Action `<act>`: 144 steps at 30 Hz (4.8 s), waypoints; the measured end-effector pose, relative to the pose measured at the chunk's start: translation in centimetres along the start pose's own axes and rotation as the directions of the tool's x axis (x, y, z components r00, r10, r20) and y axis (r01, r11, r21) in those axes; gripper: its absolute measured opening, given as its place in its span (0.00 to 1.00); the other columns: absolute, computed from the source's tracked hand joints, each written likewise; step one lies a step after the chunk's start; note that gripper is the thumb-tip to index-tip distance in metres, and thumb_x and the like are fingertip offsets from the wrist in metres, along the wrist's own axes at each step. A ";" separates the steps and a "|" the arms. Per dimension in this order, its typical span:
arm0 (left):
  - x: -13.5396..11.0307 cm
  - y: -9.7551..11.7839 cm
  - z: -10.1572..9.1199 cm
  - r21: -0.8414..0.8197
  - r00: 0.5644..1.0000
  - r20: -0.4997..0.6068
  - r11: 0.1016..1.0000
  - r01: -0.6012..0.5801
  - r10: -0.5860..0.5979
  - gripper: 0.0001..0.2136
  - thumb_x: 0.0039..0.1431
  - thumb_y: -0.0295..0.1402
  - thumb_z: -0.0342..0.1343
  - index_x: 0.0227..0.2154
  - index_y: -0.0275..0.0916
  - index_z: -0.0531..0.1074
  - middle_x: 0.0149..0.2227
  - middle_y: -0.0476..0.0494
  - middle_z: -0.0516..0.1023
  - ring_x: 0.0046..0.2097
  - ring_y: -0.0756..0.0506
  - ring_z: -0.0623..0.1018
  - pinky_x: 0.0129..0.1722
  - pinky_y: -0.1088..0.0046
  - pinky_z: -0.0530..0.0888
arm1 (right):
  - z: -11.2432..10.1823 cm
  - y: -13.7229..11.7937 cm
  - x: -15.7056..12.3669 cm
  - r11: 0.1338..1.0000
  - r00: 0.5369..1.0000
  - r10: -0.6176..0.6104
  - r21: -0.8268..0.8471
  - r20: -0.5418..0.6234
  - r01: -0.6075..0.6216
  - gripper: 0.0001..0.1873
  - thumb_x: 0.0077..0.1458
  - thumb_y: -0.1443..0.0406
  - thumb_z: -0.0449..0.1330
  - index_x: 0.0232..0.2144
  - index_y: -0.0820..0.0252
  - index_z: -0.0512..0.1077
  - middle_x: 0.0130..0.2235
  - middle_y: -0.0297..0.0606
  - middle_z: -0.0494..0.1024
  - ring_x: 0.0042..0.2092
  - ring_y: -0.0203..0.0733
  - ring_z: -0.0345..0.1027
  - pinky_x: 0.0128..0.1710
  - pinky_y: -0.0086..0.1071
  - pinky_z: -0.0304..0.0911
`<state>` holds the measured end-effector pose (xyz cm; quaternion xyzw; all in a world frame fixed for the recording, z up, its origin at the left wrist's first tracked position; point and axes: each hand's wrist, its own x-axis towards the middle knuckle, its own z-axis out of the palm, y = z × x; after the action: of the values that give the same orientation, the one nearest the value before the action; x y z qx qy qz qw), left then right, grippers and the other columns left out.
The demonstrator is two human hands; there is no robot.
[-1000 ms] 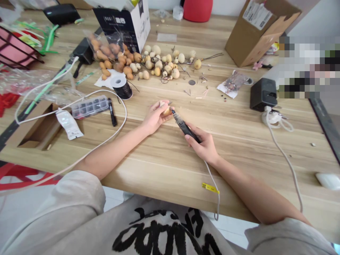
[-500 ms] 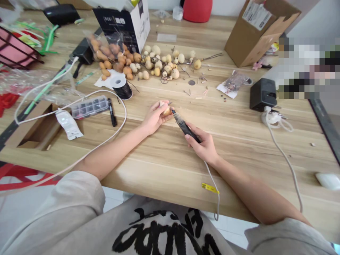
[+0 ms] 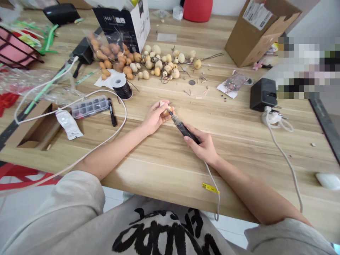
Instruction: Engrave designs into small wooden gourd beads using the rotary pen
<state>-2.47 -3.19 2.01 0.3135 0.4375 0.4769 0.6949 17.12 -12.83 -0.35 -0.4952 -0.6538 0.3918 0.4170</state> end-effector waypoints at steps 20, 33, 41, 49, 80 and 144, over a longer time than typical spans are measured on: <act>0.0 0.0 0.0 -0.007 1.000 0.000 1.000 0.000 0.000 0.08 0.60 0.33 0.61 0.40 0.40 0.69 0.34 0.48 0.81 0.36 0.52 0.81 0.41 0.76 0.76 | 0.0 0.0 0.0 1.000 1.000 0.019 0.005 -0.021 -0.019 0.27 0.59 0.58 0.60 0.59 0.60 0.73 0.49 0.43 0.82 0.38 0.43 0.78 0.38 0.37 0.75; 0.2 -0.3 -0.3 -0.012 1.000 0.020 1.000 0.005 -0.005 0.09 0.60 0.35 0.61 0.40 0.40 0.70 0.34 0.48 0.81 0.37 0.52 0.81 0.44 0.74 0.77 | 0.0 0.4 -0.1 0.999 0.999 0.047 0.003 -0.012 -0.046 0.28 0.58 0.56 0.61 0.58 0.61 0.74 0.48 0.45 0.82 0.41 0.47 0.80 0.40 0.41 0.76; 0.1 -0.1 -0.1 -0.031 1.000 0.010 0.999 0.020 -0.019 0.08 0.61 0.34 0.61 0.41 0.40 0.70 0.34 0.49 0.81 0.37 0.52 0.81 0.47 0.72 0.77 | -0.2 0.5 -0.2 0.998 0.998 0.062 -0.018 -0.005 -0.062 0.28 0.59 0.55 0.61 0.58 0.61 0.74 0.45 0.43 0.83 0.40 0.47 0.80 0.39 0.39 0.76; 0.2 -0.3 -0.2 -0.045 1.000 0.017 0.999 0.014 -0.013 0.08 0.61 0.34 0.60 0.41 0.39 0.71 0.35 0.48 0.80 0.41 0.50 0.82 0.53 0.67 0.76 | -0.3 0.4 -0.3 0.997 0.998 0.064 -0.031 -0.012 -0.064 0.28 0.59 0.54 0.60 0.58 0.61 0.74 0.40 0.41 0.84 0.34 0.44 0.78 0.35 0.38 0.75; 0.3 -0.3 -0.5 -0.090 0.998 0.056 0.996 0.022 -0.017 0.11 0.60 0.37 0.62 0.40 0.37 0.72 0.31 0.49 0.81 0.37 0.50 0.83 0.53 0.65 0.78 | -0.3 -0.4 -0.3 0.997 0.999 0.026 -0.076 -0.030 -0.028 0.27 0.58 0.55 0.62 0.55 0.64 0.77 0.38 0.41 0.84 0.34 0.46 0.78 0.37 0.39 0.74; 0.2 -0.2 -0.3 -0.094 0.999 0.015 0.995 0.040 -0.039 0.10 0.58 0.37 0.64 0.38 0.38 0.73 0.38 0.47 0.82 0.47 0.47 0.83 0.57 0.65 0.75 | -0.3 -0.1 -0.3 0.998 0.998 0.060 -0.035 -0.002 -0.060 0.27 0.57 0.55 0.63 0.56 0.62 0.76 0.41 0.43 0.85 0.45 0.52 0.80 0.40 0.39 0.76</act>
<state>-2.65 -3.08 1.64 0.2747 0.4160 0.4811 0.7212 17.40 -13.10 -0.17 -0.5219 -0.6453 0.3924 0.3964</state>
